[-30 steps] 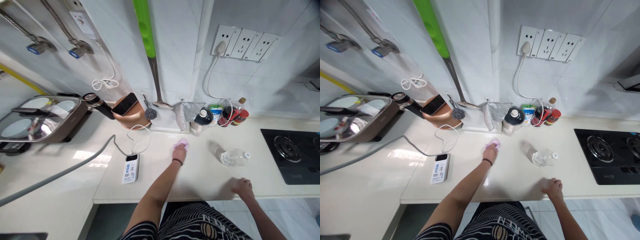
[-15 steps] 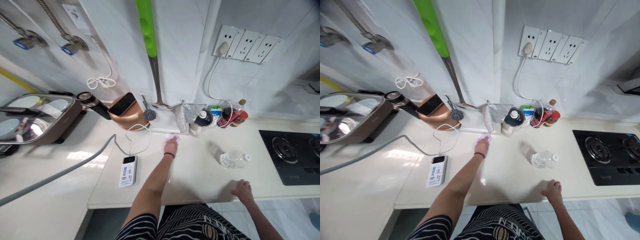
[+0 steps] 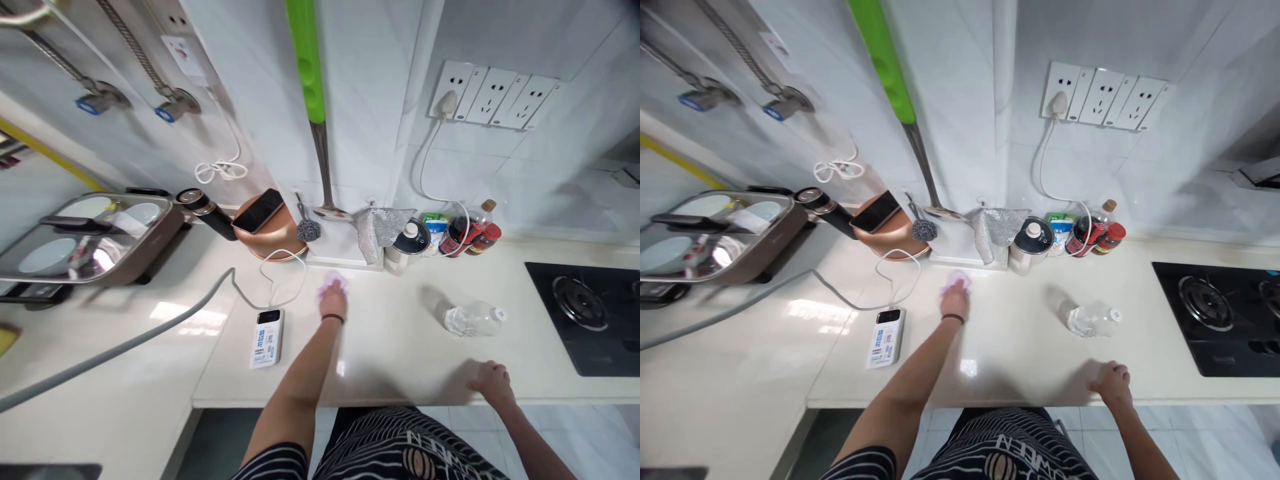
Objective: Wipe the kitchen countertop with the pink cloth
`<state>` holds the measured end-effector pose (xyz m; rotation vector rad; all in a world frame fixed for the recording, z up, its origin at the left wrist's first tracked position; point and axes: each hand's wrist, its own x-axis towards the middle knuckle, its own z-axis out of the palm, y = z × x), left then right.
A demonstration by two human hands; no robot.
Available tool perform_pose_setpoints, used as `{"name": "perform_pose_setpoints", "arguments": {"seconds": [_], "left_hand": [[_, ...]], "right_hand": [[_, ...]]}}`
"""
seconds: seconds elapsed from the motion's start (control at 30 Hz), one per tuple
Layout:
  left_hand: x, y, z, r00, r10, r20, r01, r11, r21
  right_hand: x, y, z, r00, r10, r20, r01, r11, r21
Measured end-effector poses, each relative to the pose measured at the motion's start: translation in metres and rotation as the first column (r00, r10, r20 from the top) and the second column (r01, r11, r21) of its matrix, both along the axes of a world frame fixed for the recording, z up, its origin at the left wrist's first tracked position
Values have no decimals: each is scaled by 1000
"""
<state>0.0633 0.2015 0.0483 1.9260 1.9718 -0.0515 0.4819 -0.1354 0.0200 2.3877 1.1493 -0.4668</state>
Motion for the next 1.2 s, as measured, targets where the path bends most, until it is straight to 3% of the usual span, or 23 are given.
{"name": "perform_pose_setpoints", "arguments": {"seconds": [0.1,0.2,0.27,0.33,0.4,0.47,0.57,0.67,0.77,0.87,0.97,1.07,1.13,1.2], "left_hand": [[62,-53,-8,958,-266,109,268,964,-2],[111,-114,-12,842,-495,215,502,864,25],[126,-146,-14,769,-583,262,594,803,44],[124,-162,-15,743,-607,284,622,782,45],[106,-160,-18,780,-564,272,580,814,23],[74,-143,-18,857,-462,229,476,879,-5],[12,-107,-14,961,-241,132,247,969,-28],[-47,-83,-4,999,-20,41,22,999,-31],[-84,-86,3,990,142,-7,-142,990,-17],[-90,-111,-1,975,223,-1,-223,975,-2],[-63,-148,-10,989,143,23,-143,989,-28],[-8,-186,-15,991,-103,86,110,991,-79],[34,-209,-16,941,-299,159,317,943,-99],[71,-225,-15,888,-405,217,433,896,-99]], "right_hand": [[0,1,-1,999,23,29,-23,1000,-16],[-1,2,1,998,35,45,-34,999,-19],[-2,1,1,998,36,51,-36,999,-15],[-2,-1,1,998,40,58,-40,999,-2],[-2,-3,0,997,34,63,-35,999,13],[-2,-5,0,998,21,62,-22,999,28],[-4,-6,0,998,9,57,-11,999,45],[-5,-5,2,998,18,57,-22,998,66],[-5,-4,4,998,19,52,-22,997,68],[-4,-4,4,997,51,55,-54,997,56],[-3,-4,3,993,80,81,-84,995,44],[-1,-2,3,994,64,86,-67,997,26],[0,0,3,997,43,70,-44,999,20],[1,1,4,998,24,58,-25,999,20]]}}
